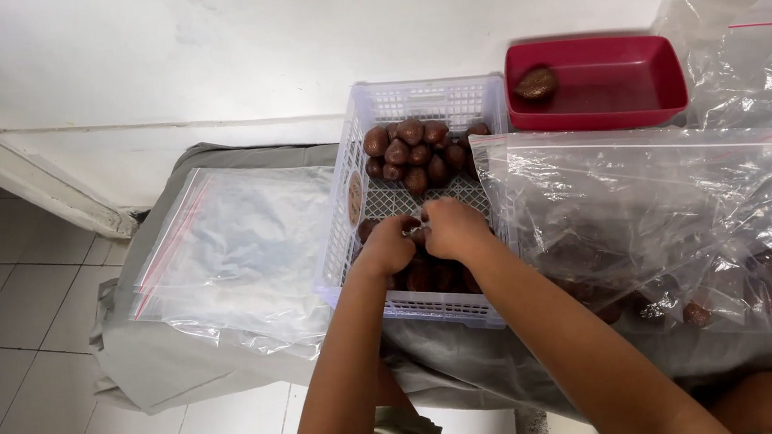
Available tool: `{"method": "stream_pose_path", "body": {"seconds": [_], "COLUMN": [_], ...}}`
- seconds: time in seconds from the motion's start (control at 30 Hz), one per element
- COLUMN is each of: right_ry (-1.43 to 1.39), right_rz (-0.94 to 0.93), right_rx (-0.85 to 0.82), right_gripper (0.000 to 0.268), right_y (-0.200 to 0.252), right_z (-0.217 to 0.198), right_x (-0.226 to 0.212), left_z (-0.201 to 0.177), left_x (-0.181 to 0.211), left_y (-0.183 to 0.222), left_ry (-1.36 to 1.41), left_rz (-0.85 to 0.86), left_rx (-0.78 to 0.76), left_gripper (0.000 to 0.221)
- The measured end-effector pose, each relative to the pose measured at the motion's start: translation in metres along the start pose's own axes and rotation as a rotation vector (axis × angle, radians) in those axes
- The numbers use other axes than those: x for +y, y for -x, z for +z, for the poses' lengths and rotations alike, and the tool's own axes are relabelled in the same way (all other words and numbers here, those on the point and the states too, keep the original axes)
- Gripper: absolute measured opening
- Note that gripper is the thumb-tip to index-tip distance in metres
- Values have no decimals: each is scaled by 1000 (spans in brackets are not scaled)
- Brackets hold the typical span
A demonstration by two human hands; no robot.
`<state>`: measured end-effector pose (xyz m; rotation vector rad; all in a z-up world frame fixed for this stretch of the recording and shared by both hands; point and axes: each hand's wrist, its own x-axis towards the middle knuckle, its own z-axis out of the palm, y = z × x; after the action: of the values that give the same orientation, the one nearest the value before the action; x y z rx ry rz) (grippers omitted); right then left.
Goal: Picking up salak fruits from a plastic crate and placing them into clear zip-lock bags.
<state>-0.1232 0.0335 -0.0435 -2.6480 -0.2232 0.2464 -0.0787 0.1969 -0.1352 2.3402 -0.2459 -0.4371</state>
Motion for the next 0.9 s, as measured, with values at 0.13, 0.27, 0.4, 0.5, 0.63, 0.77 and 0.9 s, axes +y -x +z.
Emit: {"method": "stream_pose_path", "body": {"seconds": [0.13,0.27,0.4,0.5,0.63,0.77,0.9], "right_ry": [141,185,82,-265,-541,-613,-689], "right_rz": [47,75,96,26,-65,-111,-192], "right_rx": [-42,-181,-249,-167,-29,126,247], "right_gripper": [35,41,54,53,38,58,44], "right_y": [19,17,17,12,8,17,-1], "right_z": [-6,-9,-14,0,4,-6,5], "right_x": [-2,4,6,17,17,10,23], "left_z": [-2,-10,-24,-45,-38,-40,-40], "left_x": [17,34,52,93,69,82,75], "left_y": [19,30,51,79,58,67,66], "left_ry": [14,71,108,185,273,457,528], "left_rz": [-6,-13,-45,-63,-26,61,62], "left_rx": [-104,-134,-108,-69,13,170,239], "left_gripper": [40,37,38,49,57,55,54]}}
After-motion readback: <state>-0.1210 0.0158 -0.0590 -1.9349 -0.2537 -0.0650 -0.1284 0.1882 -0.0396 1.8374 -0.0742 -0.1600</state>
